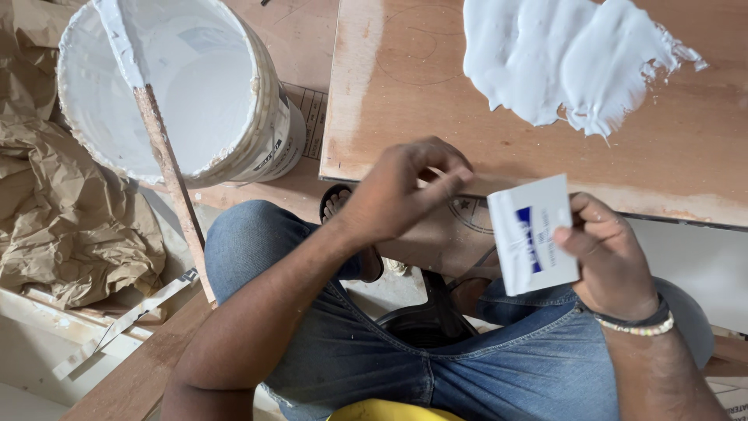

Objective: The person applies a white adhesive substance to a rectangular wooden board. They first use a wooden stick to scoop the adhesive from a bucket and spread it onto the board, then switch to a small rectangular card to smooth and distribute the adhesive evenly across the surface.

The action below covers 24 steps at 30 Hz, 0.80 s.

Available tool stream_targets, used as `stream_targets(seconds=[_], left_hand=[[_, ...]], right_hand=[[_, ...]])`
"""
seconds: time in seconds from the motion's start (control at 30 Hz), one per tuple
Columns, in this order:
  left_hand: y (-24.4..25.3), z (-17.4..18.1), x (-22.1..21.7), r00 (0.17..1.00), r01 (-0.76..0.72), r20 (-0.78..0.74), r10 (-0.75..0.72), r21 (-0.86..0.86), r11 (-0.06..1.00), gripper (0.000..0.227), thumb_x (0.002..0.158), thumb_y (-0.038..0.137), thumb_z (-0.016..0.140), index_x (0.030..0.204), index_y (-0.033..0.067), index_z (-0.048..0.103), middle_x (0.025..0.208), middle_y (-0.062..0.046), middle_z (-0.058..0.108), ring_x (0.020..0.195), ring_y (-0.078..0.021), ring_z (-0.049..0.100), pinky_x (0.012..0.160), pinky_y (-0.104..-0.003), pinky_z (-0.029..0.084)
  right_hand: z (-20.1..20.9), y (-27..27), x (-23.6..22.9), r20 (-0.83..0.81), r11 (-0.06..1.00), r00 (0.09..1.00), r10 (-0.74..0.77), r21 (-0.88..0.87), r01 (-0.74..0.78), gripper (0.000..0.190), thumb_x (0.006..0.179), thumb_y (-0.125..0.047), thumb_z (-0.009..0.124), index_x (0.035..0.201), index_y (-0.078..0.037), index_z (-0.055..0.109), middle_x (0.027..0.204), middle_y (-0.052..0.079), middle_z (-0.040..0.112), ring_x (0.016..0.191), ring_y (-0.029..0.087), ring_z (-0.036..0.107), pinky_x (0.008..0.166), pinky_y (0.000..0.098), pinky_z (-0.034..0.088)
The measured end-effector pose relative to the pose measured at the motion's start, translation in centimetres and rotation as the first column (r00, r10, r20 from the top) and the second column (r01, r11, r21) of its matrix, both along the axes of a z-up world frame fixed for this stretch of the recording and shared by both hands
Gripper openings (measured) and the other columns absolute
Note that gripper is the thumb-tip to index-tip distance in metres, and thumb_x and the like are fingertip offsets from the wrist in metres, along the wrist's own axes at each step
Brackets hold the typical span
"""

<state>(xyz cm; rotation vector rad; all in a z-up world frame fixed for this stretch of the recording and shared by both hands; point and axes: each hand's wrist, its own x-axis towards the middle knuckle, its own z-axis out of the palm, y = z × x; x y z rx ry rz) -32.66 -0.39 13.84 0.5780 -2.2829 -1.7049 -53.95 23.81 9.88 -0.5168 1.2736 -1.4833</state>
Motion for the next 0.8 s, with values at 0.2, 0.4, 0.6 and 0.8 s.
stream_targets(seconds=[0.2,0.4,0.6,0.8], left_hand=[[-2.1,1.6,2.4,0.980,-0.030,0.194,0.040,-0.053,0.998,0.027,0.097,0.035,0.065,0.101,0.0094,0.074,0.105,-0.006,0.075,0.089,-0.0173,0.073,0.083,-0.035,0.066],[5.5,-1.7,1.7,0.933,0.357,0.142,-0.330,-0.256,0.898,0.009,0.080,0.021,0.077,0.088,0.0167,0.076,0.114,-0.002,0.071,0.098,-0.0199,0.072,0.088,-0.036,0.059],[9.5,-7.9,1.0,0.657,0.686,0.575,-0.489,-0.186,0.704,0.029,0.096,0.045,0.072,0.094,0.0157,0.074,0.109,-0.005,0.073,0.103,-0.0236,0.071,0.091,-0.042,0.057],[10.9,-13.4,2.1,0.838,0.545,0.324,-0.439,-0.496,0.675,0.019,0.077,0.036,0.073,0.083,0.0189,0.076,0.100,-0.004,0.067,0.088,-0.0254,0.071,0.072,-0.042,0.058]], right_hand=[[0.4,0.2,-2.1,0.230,0.944,0.918,-0.323,0.003,0.331,0.036,0.108,-0.043,0.065,0.118,-0.009,0.061,0.099,0.003,0.066,0.091,0.017,0.061,0.079,0.0337,0.050],[0.4,0.0,-3.7,0.268,0.913,0.904,-0.333,-0.147,0.380,0.045,0.107,-0.052,0.069,0.110,-0.008,0.062,0.093,0.003,0.061,0.088,0.018,0.053,0.076,0.0315,0.041],[1.5,-1.0,-3.5,0.246,0.897,0.879,-0.409,-0.066,0.437,0.038,0.100,-0.036,0.071,0.126,-0.010,0.063,0.113,0.001,0.068,0.102,0.017,0.062,0.086,0.0342,0.050],[0.8,-0.5,-3.6,0.174,0.916,0.903,-0.392,-0.017,0.401,0.039,0.103,-0.024,0.069,0.135,-0.005,0.058,0.122,0.005,0.068,0.111,0.019,0.064,0.090,0.0371,0.051]])
